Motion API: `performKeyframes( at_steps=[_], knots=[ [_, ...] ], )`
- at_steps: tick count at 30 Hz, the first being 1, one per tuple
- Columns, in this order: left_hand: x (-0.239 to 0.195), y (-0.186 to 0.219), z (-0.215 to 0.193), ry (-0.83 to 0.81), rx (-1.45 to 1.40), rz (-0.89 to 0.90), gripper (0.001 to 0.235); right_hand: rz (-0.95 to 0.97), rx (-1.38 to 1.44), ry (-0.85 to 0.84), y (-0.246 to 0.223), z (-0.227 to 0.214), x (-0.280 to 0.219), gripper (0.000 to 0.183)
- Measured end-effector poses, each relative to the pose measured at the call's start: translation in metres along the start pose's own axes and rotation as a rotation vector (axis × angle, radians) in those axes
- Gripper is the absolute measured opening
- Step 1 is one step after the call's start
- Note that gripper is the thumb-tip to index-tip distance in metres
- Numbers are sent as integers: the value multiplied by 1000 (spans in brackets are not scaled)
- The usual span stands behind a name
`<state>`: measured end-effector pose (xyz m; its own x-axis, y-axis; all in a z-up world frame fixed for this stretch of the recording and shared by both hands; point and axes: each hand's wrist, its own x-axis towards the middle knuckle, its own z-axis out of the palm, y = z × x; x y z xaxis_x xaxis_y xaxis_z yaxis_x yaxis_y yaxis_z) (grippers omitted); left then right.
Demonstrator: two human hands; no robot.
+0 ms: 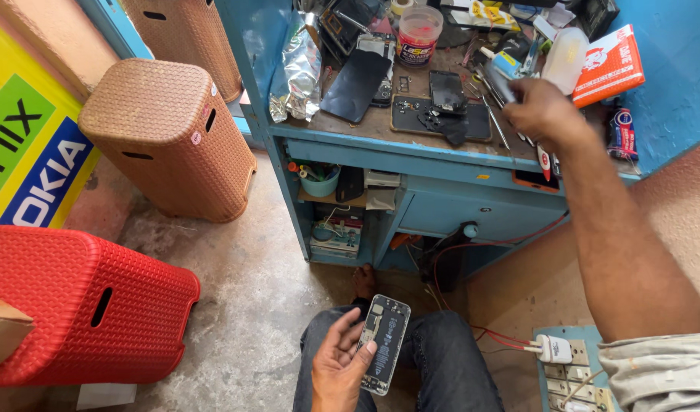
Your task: The person uses a screwdriver and a pry tool to disassemble a mobile phone, removing the screen and internal components on a cluttered workbench.
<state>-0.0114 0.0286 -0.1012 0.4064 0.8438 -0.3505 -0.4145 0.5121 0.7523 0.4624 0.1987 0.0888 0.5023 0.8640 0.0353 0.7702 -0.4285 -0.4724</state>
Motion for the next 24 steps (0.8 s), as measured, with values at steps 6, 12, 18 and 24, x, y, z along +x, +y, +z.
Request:
performKeyframes(
  at_steps=[6,12,18,24],
  knots=[
    [1,1,4,-15,-80,-54,61,-358,-256,297,10,31,1,33],
    [-11,24,17,-57,-39,-72,65,-409,-241,471,-22,32,-31,25],
    [-31,63,49,-18,35,-147,60,-209,343,-4,-70,43,-199,18],
    [-45,62,58,-113,-24,-52,56,-50,882,-305,-74,102,-320,20]
  ],
)
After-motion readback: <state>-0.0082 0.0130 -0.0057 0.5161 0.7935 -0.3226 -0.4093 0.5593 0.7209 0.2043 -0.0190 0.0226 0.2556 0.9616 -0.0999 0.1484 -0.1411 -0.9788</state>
